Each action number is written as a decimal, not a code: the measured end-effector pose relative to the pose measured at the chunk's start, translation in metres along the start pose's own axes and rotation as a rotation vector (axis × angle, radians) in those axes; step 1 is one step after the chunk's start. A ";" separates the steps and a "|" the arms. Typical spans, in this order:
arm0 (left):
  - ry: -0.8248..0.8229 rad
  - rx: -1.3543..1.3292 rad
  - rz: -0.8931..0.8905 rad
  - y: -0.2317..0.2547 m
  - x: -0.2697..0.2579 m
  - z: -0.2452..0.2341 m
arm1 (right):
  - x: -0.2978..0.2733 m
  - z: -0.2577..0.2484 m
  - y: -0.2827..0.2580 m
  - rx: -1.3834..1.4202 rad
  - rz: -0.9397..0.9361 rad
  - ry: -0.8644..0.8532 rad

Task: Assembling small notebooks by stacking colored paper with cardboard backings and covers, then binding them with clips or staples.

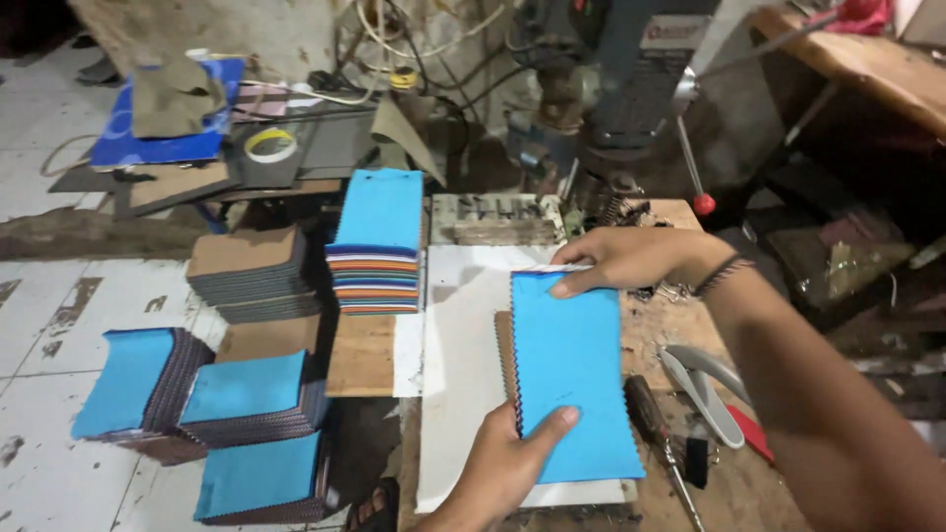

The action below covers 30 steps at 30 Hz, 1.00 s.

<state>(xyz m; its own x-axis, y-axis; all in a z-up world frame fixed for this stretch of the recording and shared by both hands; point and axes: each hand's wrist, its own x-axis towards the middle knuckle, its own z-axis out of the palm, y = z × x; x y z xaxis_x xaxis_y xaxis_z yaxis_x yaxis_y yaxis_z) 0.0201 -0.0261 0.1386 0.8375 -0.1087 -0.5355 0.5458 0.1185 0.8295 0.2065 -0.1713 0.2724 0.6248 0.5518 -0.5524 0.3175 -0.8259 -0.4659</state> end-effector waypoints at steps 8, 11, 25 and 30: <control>0.062 -0.053 -0.164 0.001 0.020 0.009 | 0.065 0.025 0.050 0.036 0.005 -0.086; 0.089 -0.146 -0.170 -0.004 0.029 0.012 | 0.078 0.027 0.052 0.019 0.013 -0.101; 0.106 -0.073 -0.216 -0.009 0.052 0.014 | 0.109 0.039 0.072 0.097 0.040 -0.134; 0.087 -0.037 -0.190 -0.013 0.054 0.012 | 0.113 0.044 0.071 0.079 0.063 -0.141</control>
<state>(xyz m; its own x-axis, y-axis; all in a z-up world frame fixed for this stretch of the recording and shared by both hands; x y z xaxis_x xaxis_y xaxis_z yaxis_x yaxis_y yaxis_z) 0.0582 -0.0452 0.1006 0.7177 -0.0471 -0.6948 0.6934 0.1402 0.7068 0.2681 -0.1627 0.1470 0.5336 0.5149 -0.6710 0.2209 -0.8506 -0.4771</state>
